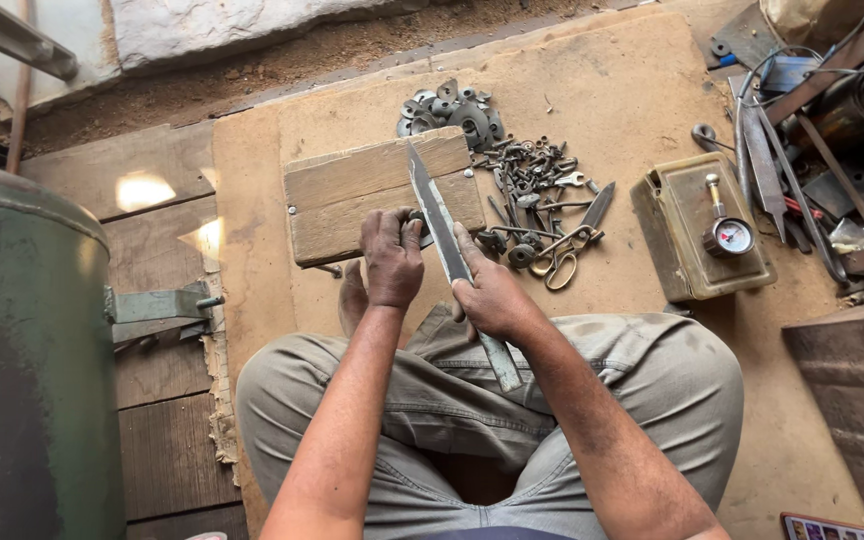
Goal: The person sits on the floor and uses the edge of a large blade to scrape residue off small metal mechanical parts, picking them up from a pile and placing them back down after scraping.
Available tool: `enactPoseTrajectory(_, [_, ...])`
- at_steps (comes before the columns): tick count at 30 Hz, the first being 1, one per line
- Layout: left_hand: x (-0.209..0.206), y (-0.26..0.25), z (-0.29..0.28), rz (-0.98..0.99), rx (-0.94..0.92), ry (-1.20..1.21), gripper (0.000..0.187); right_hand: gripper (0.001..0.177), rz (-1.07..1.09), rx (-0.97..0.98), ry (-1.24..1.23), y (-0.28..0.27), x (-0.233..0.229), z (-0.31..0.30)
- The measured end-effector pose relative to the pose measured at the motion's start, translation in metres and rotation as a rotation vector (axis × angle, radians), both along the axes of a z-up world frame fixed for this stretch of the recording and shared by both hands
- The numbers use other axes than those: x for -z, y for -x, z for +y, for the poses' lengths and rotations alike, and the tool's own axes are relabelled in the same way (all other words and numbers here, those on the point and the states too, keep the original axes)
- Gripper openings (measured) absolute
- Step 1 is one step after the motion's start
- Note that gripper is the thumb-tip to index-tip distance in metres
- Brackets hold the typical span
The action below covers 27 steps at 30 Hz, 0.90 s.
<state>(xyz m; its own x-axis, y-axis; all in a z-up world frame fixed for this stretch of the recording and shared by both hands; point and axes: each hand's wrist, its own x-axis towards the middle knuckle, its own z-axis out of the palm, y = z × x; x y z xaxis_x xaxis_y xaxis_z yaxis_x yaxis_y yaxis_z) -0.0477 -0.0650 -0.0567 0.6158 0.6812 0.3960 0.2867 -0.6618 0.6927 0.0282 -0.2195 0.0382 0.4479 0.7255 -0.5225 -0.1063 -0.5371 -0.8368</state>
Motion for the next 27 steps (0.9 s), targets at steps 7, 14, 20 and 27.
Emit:
enactPoseTrajectory(7, [0.006, -0.004, 0.008, -0.088, 0.01, 0.117, 0.01, 0.086, -0.077, -0.055, 0.099, 0.004, -0.018, -0.009])
enactPoseTrajectory(14, [0.006, -0.004, 0.01, -0.109, -0.003, 0.163, 0.014, 0.087, -0.318, -0.171, 0.128, -0.009, -0.013, 0.011])
enactPoseTrajectory(20, [0.009, -0.006, 0.011, -0.095, -0.026, 0.164, 0.016, 0.087, -0.188, -0.157, 0.237, -0.014, -0.022, 0.036])
enactPoseTrajectory(27, [0.011, -0.006, 0.011, -0.091, -0.017, 0.194, 0.017, 0.087, -0.161, -0.101, 0.214, -0.025, -0.006, 0.056])
